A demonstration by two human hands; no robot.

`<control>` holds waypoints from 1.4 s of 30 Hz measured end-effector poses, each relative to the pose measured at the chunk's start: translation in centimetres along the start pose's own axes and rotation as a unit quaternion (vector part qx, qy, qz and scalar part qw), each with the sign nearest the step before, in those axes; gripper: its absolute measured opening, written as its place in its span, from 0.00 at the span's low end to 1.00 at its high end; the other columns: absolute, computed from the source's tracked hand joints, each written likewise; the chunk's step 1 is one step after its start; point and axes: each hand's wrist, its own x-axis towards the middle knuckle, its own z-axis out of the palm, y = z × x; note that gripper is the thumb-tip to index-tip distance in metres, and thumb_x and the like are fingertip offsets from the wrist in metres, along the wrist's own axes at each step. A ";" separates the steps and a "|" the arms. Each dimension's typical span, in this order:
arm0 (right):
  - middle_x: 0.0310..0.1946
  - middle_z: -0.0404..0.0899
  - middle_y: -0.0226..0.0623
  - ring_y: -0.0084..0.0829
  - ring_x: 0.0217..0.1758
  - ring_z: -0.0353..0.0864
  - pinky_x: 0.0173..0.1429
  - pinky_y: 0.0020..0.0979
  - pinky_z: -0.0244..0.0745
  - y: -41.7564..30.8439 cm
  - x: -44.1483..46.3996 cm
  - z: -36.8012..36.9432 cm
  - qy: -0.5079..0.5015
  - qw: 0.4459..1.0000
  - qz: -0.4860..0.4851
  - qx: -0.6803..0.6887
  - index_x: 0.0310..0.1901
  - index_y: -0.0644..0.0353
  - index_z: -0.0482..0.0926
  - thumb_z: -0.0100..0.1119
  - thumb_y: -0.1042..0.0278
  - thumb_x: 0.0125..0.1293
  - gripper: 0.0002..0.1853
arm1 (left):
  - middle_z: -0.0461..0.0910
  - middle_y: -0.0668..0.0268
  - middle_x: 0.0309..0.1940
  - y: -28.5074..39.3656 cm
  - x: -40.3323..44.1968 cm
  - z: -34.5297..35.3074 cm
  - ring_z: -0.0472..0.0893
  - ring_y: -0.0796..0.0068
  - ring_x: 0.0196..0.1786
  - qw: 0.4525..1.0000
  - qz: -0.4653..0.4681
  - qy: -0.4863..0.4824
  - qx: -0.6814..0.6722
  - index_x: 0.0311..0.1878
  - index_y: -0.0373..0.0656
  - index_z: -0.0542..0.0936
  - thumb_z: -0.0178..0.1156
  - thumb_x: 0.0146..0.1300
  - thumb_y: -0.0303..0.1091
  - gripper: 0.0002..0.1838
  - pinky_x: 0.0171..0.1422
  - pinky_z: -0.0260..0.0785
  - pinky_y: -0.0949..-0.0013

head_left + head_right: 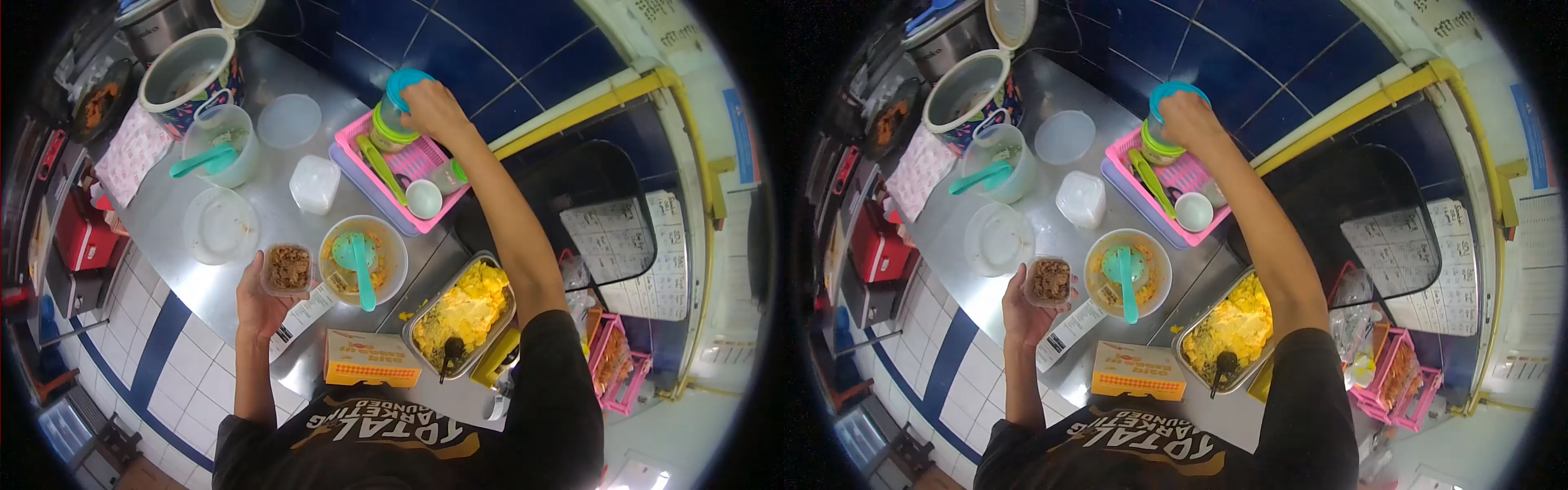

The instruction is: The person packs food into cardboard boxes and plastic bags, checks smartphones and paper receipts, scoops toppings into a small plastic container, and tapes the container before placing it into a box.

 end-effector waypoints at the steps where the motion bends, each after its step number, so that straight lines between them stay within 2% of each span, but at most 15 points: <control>1: 0.34 0.84 0.57 0.58 0.41 0.86 0.49 0.50 0.84 0.0 0.0 0.1 -0.005 1.000 0.008 0.000 0.34 0.65 0.84 0.67 0.69 0.51 0.10 | 0.83 0.43 0.50 0.1 0.5 0.0 0.88 0.53 0.43 1.000 0.005 0.009 0.000 0.65 0.32 0.73 0.43 0.77 0.60 0.36 0.40 0.83 0.62; 7: 0.33 0.84 0.60 0.59 0.41 0.87 0.47 0.50 0.85 -1.0 0.4 -0.2 -0.016 1.000 0.008 -0.018 0.32 0.68 0.83 0.66 0.71 0.49 0.10 | 0.83 0.42 0.50 0.7 2.0 0.3 0.87 0.53 0.45 0.999 -0.010 -0.020 -0.026 0.64 0.32 0.73 0.42 0.78 0.59 0.35 0.41 0.83 0.60; 9: 0.32 0.86 0.58 0.54 0.39 0.90 0.42 0.46 0.87 -1.4 0.3 0.0 0.006 0.999 0.000 -0.052 0.31 0.65 0.86 0.68 0.76 0.48 0.07 | 0.82 0.40 0.53 0.6 2.6 -0.5 0.87 0.49 0.47 0.999 -0.008 -0.034 -0.031 0.66 0.30 0.72 0.42 0.78 0.59 0.36 0.45 0.84 0.58; 13: 0.32 0.87 0.56 0.52 0.38 0.91 0.42 0.46 0.87 -1.5 0.1 -0.2 0.035 0.996 0.001 -0.081 0.34 0.65 0.85 0.67 0.75 0.52 0.07 | 0.81 0.39 0.55 0.8 2.4 -1.0 0.87 0.46 0.50 0.997 -0.003 -0.061 -0.038 0.67 0.29 0.71 0.43 0.78 0.59 0.37 0.48 0.85 0.54; 17: 0.31 0.87 0.53 0.51 0.36 0.91 0.39 0.46 0.87 -0.3 -0.8 -2.1 0.139 0.967 0.163 -0.136 0.42 0.66 0.81 0.62 0.71 0.62 0.09 | 0.81 0.39 0.55 1.1 2.1 -0.6 0.87 0.46 0.51 0.995 -0.001 -0.084 -0.048 0.67 0.29 0.71 0.44 0.78 0.58 0.36 0.49 0.85 0.53; 19: 0.31 0.87 0.55 0.53 0.38 0.90 0.41 0.48 0.87 0.1 -3.2 -4.8 0.163 0.940 0.277 -0.115 0.38 0.66 0.82 0.59 0.71 0.65 0.07 | 0.83 0.41 0.50 1.3 1.7 0.4 0.87 0.51 0.44 1.000 0.005 -0.021 -0.023 0.64 0.32 0.73 0.41 0.79 0.60 0.36 0.42 0.82 0.60; 21: 0.32 0.87 0.56 0.55 0.39 0.90 0.43 0.50 0.86 -0.5 -6.8 -5.0 0.185 0.924 0.325 -0.076 0.36 0.66 0.83 0.58 0.73 0.64 0.07 | 0.83 0.41 0.50 1.4 1.6 0.2 0.87 0.51 0.44 0.999 0.001 -0.028 -0.028 0.64 0.32 0.74 0.41 0.78 0.60 0.36 0.42 0.82 0.59; 23: 0.34 0.86 0.58 0.57 0.40 0.89 0.44 0.52 0.85 -1.4 -9.5 -1.5 0.123 0.918 0.373 -0.052 0.35 0.66 0.84 0.57 0.74 0.63 0.07 | 0.83 0.41 0.51 1.2 2.0 0.1 0.87 0.51 0.45 0.999 -0.002 -0.038 -0.033 0.64 0.32 0.74 0.41 0.78 0.60 0.36 0.42 0.82 0.59; 27: 0.36 0.87 0.53 0.48 0.42 0.90 0.42 0.45 0.85 -2.6 -10.5 6.2 0.026 0.935 0.351 -0.045 0.36 0.64 0.86 0.57 0.75 0.62 0.08 | 0.82 0.40 0.51 0.7 2.6 0.5 0.87 0.50 0.45 0.999 -0.011 -0.025 -0.033 0.64 0.32 0.74 0.42 0.78 0.60 0.36 0.42 0.82 0.60; 29: 0.37 0.87 0.45 0.42 0.44 0.87 0.45 0.41 0.82 -3.4 -9.4 10.2 0.099 0.949 0.267 -0.134 0.37 0.61 0.87 0.58 0.73 0.62 0.08 | 0.82 0.40 0.51 0.7 3.0 0.4 0.87 0.50 0.45 0.999 -0.005 -0.032 -0.027 0.64 0.32 0.74 0.42 0.78 0.60 0.36 0.42 0.82 0.60; 31: 0.38 0.86 0.39 0.41 0.48 0.82 0.52 0.41 0.75 -4.8 -8.6 12.3 0.096 0.980 0.162 -0.059 0.38 0.58 0.88 0.59 0.69 0.63 0.08 | 0.83 0.40 0.52 0.5 3.2 0.4 0.88 0.50 0.45 0.999 -0.017 -0.029 -0.034 0.65 0.31 0.74 0.42 0.78 0.60 0.36 0.43 0.83 0.60; 34: 0.41 0.86 0.43 0.46 0.48 0.83 0.55 0.49 0.73 -5.2 -6.9 15.2 0.024 0.978 0.180 -0.098 0.41 0.60 0.89 0.58 0.68 0.61 0.12 | 0.83 0.40 0.52 0.2 3.9 0.5 0.88 0.49 0.46 0.999 -0.004 -0.023 -0.027 0.65 0.31 0.73 0.43 0.78 0.60 0.36 0.43 0.84 0.60; 38: 0.45 0.87 0.44 0.44 0.52 0.83 0.57 0.48 0.73 -4.7 -5.7 17.0 0.013 0.981 0.176 -0.076 0.40 0.60 0.90 0.64 0.63 0.60 0.13 | 0.83 0.41 0.52 0.2 4.0 0.8 0.88 0.50 0.46 0.999 -0.004 -0.011 -0.041 0.65 0.31 0.73 0.43 0.78 0.60 0.36 0.44 0.85 0.59; 40: 0.43 0.89 0.43 0.42 0.58 0.83 0.59 0.46 0.74 -5.8 -5.3 16.8 -0.059 0.973 0.223 -0.005 0.37 0.57 0.92 0.61 0.67 0.63 0.10 | 0.83 0.41 0.52 0.1 4.1 0.7 0.88 0.50 0.46 0.999 -0.014 -0.024 -0.045 0.65 0.31 0.73 0.43 0.78 0.60 0.36 0.44 0.85 0.59; 42: 0.43 0.89 0.44 0.45 0.57 0.84 0.57 0.47 0.77 -6.2 -4.3 18.3 -0.051 0.958 0.280 0.044 0.38 0.59 0.91 0.61 0.68 0.64 0.10 | 0.83 0.41 0.52 0.0 4.5 1.2 0.88 0.49 0.46 0.999 -0.015 -0.020 -0.036 0.65 0.31 0.73 0.43 0.78 0.60 0.36 0.44 0.85 0.59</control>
